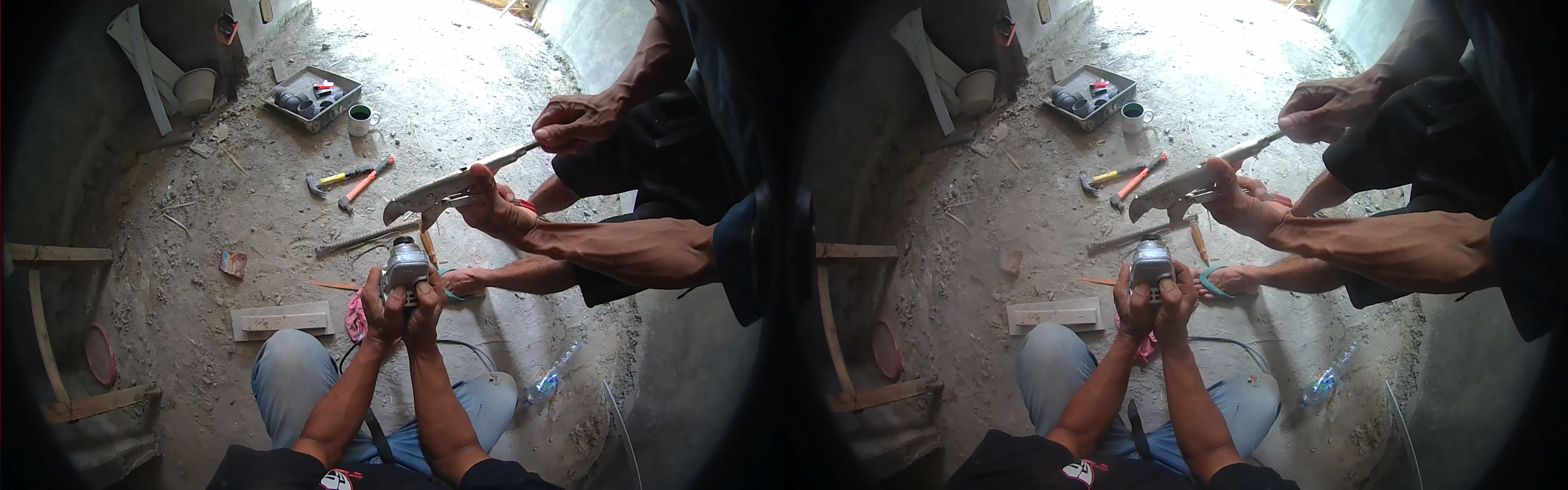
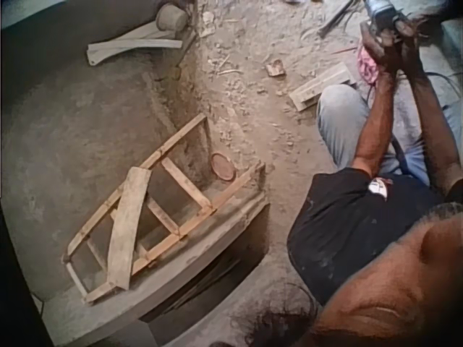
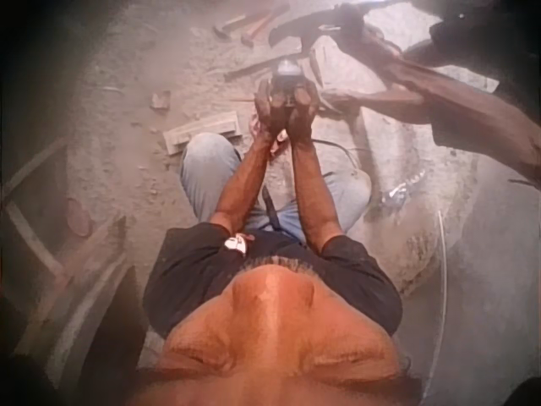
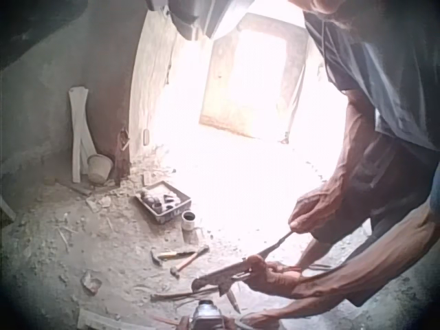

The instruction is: The person holds a power grinder and applies it to a metal rod held by another person with pliers on a concrete workshop floor.

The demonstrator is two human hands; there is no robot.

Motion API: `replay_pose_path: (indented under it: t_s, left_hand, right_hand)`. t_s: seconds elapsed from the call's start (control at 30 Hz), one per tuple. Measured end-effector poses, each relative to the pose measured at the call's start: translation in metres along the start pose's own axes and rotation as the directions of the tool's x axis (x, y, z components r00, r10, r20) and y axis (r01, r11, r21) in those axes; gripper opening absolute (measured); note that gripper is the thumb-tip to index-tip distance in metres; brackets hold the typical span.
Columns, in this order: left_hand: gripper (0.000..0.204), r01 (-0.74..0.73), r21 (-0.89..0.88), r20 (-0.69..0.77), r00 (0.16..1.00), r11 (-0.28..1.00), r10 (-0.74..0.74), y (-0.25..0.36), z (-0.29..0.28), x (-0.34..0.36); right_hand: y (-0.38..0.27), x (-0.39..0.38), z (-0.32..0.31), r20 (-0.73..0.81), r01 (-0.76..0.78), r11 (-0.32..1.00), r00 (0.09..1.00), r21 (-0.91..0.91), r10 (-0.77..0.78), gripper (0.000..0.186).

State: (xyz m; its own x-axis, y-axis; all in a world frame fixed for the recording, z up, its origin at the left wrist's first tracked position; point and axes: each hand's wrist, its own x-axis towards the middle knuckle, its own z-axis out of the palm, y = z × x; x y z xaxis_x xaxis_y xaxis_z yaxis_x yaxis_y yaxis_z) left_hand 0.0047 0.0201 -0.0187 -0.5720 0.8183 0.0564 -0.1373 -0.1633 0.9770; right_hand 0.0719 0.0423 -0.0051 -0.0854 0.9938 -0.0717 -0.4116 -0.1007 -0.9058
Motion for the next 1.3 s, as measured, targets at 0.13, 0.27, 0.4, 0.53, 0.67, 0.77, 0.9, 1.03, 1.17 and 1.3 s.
replay_pose_path:
  t_s: [0.13,0.27,0.4,0.53,0.67,0.77,0.9,1.03,1.17,1.3]
  left_hand:
    - [0.055,-0.013,-0.003,0.022,1.000,1.000,0.013,-0.001,0.000,-0.001]
    - [0.051,-0.003,0.034,0.044,0.999,0.999,0.001,-0.002,-0.003,-0.002]
    - [0.051,0.004,-0.006,0.042,0.999,1.000,-0.004,0.003,-0.001,-0.002]
    - [0.052,0.006,0.008,0.038,0.999,1.000,-0.006,0.002,0.000,-0.003]
    - [0.054,0.005,0.033,0.023,1.000,0.999,-0.006,-0.005,-0.003,-0.003]
    - [0.053,-0.010,0.035,0.029,1.000,0.999,0.009,-0.005,-0.003,-0.003]
    - [0.053,-0.001,0.025,0.045,0.999,1.000,0.000,-0.003,-0.004,-0.002]
    - [0.053,-0.002,0.050,0.038,0.999,0.999,0.000,-0.002,-0.005,-0.002]
    - [0.054,-0.011,0.034,0.038,0.999,0.999,0.009,0.003,-0.002,-0.002]
    - [0.054,-0.039,0.040,0.031,0.999,0.998,0.038,-0.001,-0.002,0.000]
  right_hand:
    - [0.002,0.001,-0.004,0.011,0.005,1.000,1.000,-0.008,-0.005,0.052]
    - [0.003,0.000,-0.006,0.023,0.004,1.000,1.000,-0.018,-0.003,0.050]
    - [0.001,0.001,-0.005,0.054,0.037,0.997,0.998,-0.063,-0.034,0.051]
    - [-0.001,0.000,-0.003,0.025,0.015,0.998,1.000,-0.063,-0.013,0.052]
    - [0.001,-0.001,-0.004,0.025,-0.004,0.999,1.000,-0.039,0.005,0.052]
    - [0.001,-0.001,-0.005,0.032,0.010,0.999,0.999,-0.039,-0.009,0.050]
    - [0.000,-0.001,-0.004,0.062,0.024,0.998,0.998,-0.052,-0.020,0.048]
    - [-0.002,-0.001,-0.001,0.057,-0.007,1.000,0.998,0.000,0.007,0.048]
    - [0.003,0.000,-0.006,0.032,-0.019,1.000,0.999,-0.002,0.019,0.050]
    - [0.004,0.001,-0.006,0.029,-0.004,1.000,1.000,-0.022,0.005,0.052]
